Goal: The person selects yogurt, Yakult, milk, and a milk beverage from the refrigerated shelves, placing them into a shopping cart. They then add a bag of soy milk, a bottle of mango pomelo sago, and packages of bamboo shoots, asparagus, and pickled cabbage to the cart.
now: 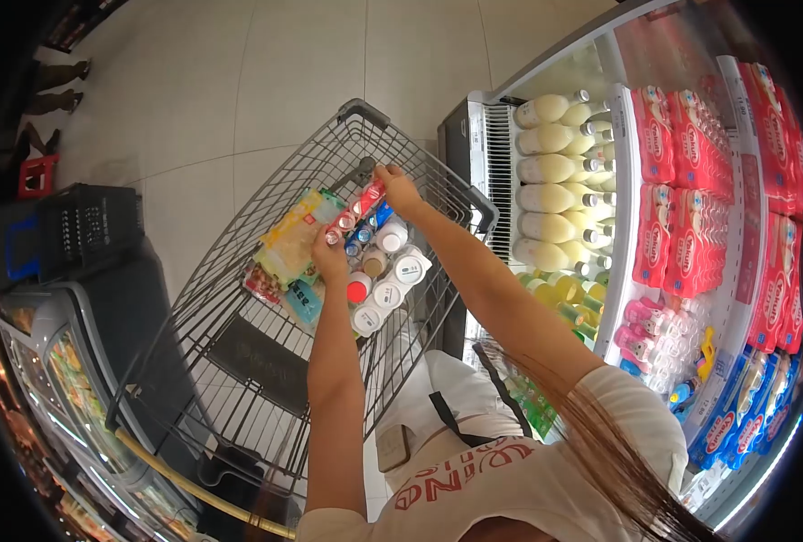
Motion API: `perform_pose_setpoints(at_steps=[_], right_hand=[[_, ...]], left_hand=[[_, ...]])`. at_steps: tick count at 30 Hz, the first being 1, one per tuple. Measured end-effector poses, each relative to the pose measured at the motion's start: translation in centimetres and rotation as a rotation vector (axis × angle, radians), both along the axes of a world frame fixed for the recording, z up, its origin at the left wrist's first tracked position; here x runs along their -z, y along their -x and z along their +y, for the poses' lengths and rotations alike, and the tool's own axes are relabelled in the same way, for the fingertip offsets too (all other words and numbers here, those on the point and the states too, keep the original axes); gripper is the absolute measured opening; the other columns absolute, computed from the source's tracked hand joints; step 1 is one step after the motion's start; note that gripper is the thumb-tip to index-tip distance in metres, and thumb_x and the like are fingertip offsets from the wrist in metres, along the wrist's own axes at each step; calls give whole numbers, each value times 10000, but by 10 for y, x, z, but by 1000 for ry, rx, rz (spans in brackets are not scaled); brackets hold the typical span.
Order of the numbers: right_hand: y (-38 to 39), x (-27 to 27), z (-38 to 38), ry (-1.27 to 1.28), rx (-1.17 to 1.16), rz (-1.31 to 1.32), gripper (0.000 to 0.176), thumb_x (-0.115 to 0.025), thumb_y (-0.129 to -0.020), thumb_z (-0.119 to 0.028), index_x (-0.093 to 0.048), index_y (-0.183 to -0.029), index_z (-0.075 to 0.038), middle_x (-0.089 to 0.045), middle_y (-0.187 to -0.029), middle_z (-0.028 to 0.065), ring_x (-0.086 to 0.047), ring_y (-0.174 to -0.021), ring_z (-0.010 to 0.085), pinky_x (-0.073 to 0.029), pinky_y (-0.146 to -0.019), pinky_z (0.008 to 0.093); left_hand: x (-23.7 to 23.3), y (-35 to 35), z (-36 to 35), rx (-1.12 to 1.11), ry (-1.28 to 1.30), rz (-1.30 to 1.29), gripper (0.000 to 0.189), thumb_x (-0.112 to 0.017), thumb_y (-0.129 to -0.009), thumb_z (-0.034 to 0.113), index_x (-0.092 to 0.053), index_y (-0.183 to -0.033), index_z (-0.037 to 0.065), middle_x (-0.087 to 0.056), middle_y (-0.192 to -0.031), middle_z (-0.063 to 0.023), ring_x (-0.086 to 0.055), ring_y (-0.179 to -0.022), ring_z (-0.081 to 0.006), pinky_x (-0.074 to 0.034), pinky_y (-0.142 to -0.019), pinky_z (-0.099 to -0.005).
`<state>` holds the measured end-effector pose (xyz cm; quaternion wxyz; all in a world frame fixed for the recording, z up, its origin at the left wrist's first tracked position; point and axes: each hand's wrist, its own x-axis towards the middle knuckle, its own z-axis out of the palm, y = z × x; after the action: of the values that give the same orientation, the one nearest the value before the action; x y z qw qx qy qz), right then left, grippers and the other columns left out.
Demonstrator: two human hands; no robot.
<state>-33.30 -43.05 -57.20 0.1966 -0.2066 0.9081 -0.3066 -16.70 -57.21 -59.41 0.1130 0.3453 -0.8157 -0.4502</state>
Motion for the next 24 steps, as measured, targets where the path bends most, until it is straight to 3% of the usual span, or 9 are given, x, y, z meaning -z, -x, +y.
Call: perform_pose_setpoints(at_steps=[2,7,9,11,14,16,17,20,24], right_hand=[[-2,20,0,-82,-37,48,289,-515,-830,-64,-509,-1118,-74,-523,-1206,203,-545,-1086,397,-486,-878,447],[-15,-7,2,-412,-170,219,434,-572,-820,-128,-486,-1227,-3,-452,-1321,242,-465,-1194,432,-465,-944,447],[-27,-40,-1,-357,-146,51,523,-600,-792,-121,-466,-1286,-13,-449,-1305,249,-442,-1210,439,-486,-907,443],[-52,-52,4,-134,-122,59,421,-631,-716,-90,-552,-1120,-5,-527,-1222,214,-539,-1118,362,-487,-904,423],[-122,-134,33,232,39,142,180,-604,-724,-60,-571,-891,-2,-583,-878,159,-589,-834,358,-491,-722,443],[-173,-171,58,382,82,154,103,-573,-773,-45,-560,-871,-17,-574,-853,163,-577,-796,361,-467,-700,444],[-197,-197,74,449,121,183,89,-568,-795,-55,-559,-873,-14,-572,-839,166,-574,-784,364,-464,-700,444],[-282,-213,110,493,155,42,96,-562,-840,-82,-561,-894,-3,-576,-827,181,-576,-772,374,-465,-706,447],[-367,-223,171,406,16,-113,140,-583,-852,-124,-564,-926,-7,-598,-864,182,-589,-806,378,-474,-726,454]], left_hand=[[8,-1,1,36,-114,-39,471,-682,-685,-81,-592,-1141,-9,-629,-1077,-197,-596,-1023,-349,-482,-850,-388],[13,3,-7,239,69,-148,536,-693,-711,4,-529,-1220,-35,-589,-1152,-228,-555,-1096,-365,-447,-925,-402],[10,2,-13,312,57,-164,632,-685,-740,70,-439,-1309,-46,-522,-1238,-268,-495,-1172,-386,-398,-987,-424],[7,1,-10,282,149,-168,643,-675,-755,79,-414,-1329,-48,-487,-1276,-283,-469,-1190,-399,-369,-1010,-436],[-54,-20,12,361,-2,-154,518,-629,-844,125,-445,-1295,-50,-482,-1286,-276,-481,-1174,-379,-370,-1006,-416],[-44,-42,18,428,-387,-188,421,-602,-884,138,-490,-1250,-39,-502,-1252,-246,-545,-1092,-312,-447,-914,-368],[-64,-61,30,510,-398,-129,407,-600,-887,137,-499,-1241,-36,-508,-1236,-237,-557,-1069,-297,-463,-889,-354],[-155,-115,85,600,-279,-156,401,-610,-884,153,-512,-1227,-31,-526,-1168,-211,-574,-1015,-283,-485,-835,-340],[-202,-182,141,713,43,-153,508,-614,-864,143,-432,-1310,-18,-499,-1193,-235,-538,-1058,-361,-442,-896,-413]])
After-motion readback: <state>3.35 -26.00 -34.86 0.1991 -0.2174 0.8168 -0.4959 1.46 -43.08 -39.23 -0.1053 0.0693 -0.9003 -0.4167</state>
